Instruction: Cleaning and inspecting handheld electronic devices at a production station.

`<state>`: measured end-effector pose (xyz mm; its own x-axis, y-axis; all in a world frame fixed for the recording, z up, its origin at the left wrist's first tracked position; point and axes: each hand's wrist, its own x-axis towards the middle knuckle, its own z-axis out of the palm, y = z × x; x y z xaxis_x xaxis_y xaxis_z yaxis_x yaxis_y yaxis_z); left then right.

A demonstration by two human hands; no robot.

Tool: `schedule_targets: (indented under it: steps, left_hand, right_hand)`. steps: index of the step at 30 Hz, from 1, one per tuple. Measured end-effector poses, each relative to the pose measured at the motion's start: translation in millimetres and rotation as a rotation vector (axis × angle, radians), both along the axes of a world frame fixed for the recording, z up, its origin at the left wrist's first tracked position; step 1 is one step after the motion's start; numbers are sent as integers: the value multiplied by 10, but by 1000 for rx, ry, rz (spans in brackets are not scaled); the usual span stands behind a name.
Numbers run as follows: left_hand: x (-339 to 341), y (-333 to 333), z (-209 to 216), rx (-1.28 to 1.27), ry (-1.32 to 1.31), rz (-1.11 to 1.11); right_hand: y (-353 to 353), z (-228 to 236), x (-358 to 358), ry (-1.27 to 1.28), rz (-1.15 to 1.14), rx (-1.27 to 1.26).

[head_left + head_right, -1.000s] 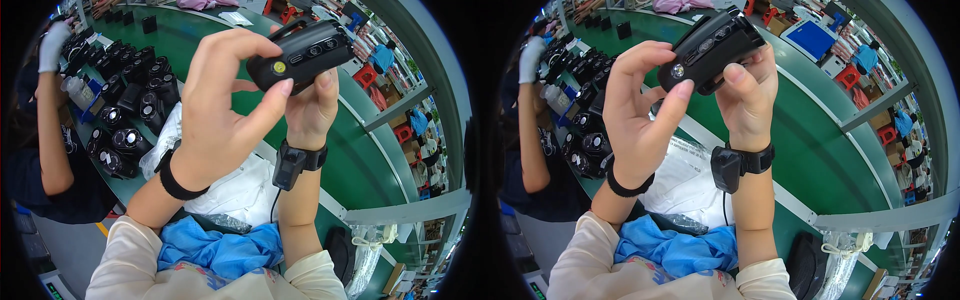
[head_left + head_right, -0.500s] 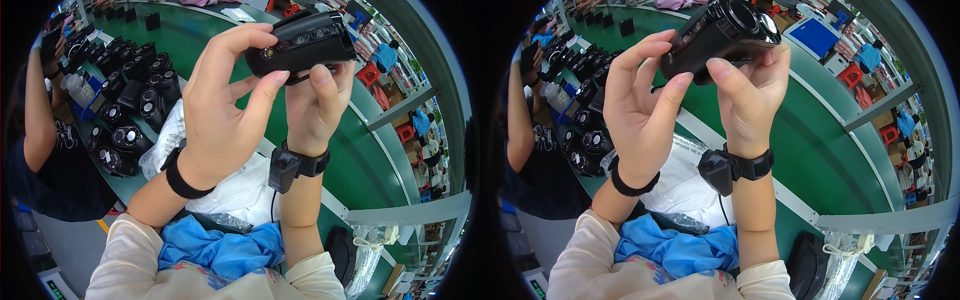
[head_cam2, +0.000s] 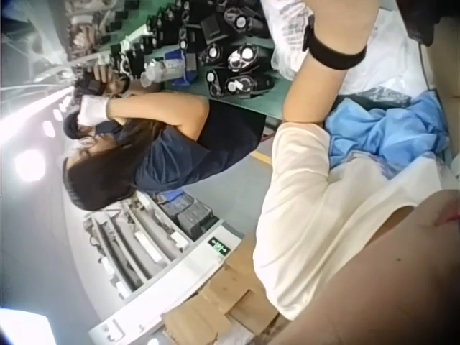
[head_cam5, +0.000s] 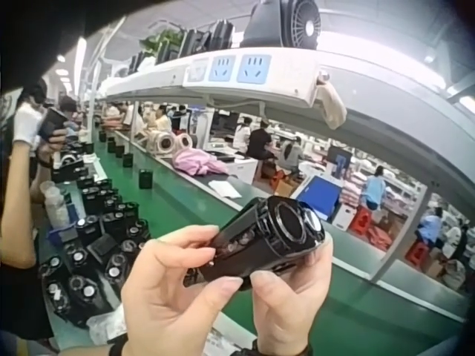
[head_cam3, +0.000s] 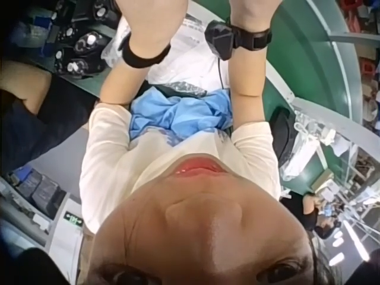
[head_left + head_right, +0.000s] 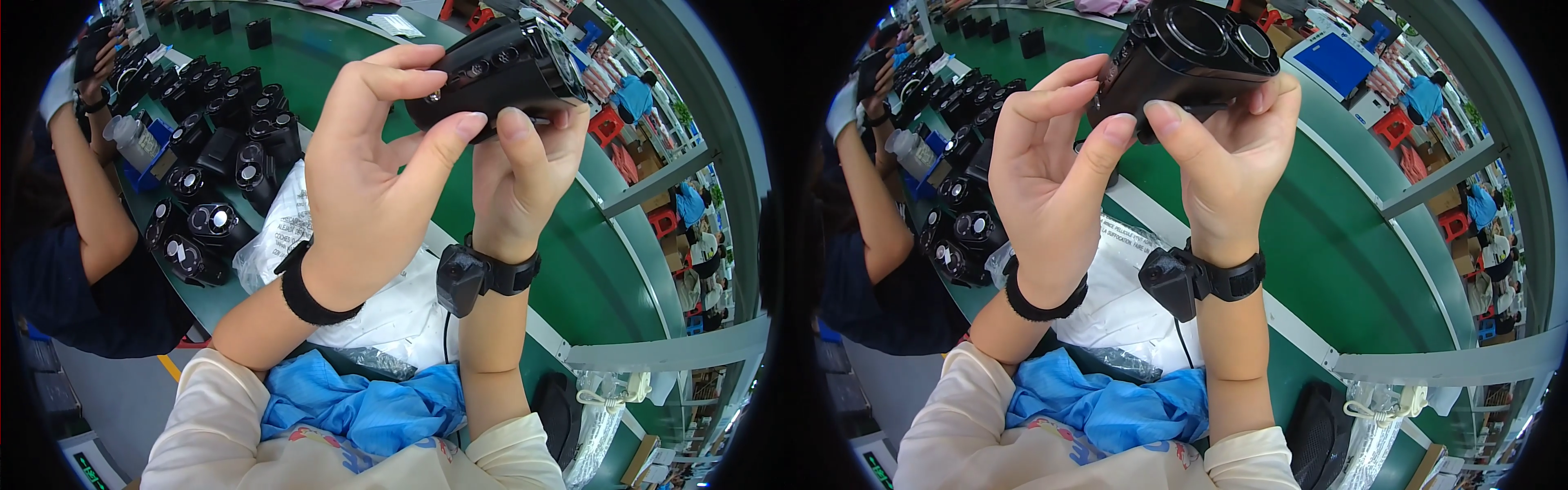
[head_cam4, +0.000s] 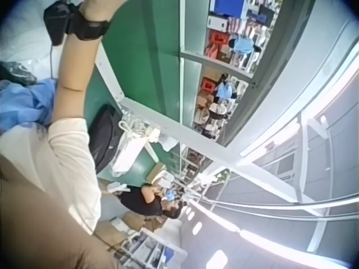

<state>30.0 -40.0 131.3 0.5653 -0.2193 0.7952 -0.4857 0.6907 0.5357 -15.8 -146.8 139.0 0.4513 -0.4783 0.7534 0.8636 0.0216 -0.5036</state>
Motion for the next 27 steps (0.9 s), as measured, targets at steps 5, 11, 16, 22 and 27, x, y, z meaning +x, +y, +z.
schedule_targets:
  steps: [5,11,16,22,27]
  left_hand:
    - [-3,13,3,-37,114,-69]
    - [93,14,-8,-13,24,-64]
    - [33,21,40,32,124,-102]
    - [-5,11,30,-44,79,-123]
    - [-6,29,20,46,-10,-24]
  right_hand:
    - [1,-10,13,-10,0,-14]
    - [-16,18,0,2,16,-17]
    - [-72,30,-3,33,77,30]
    - [-95,6,-35,57,147,65]
    - [-138,-36,-15,71,209,92]
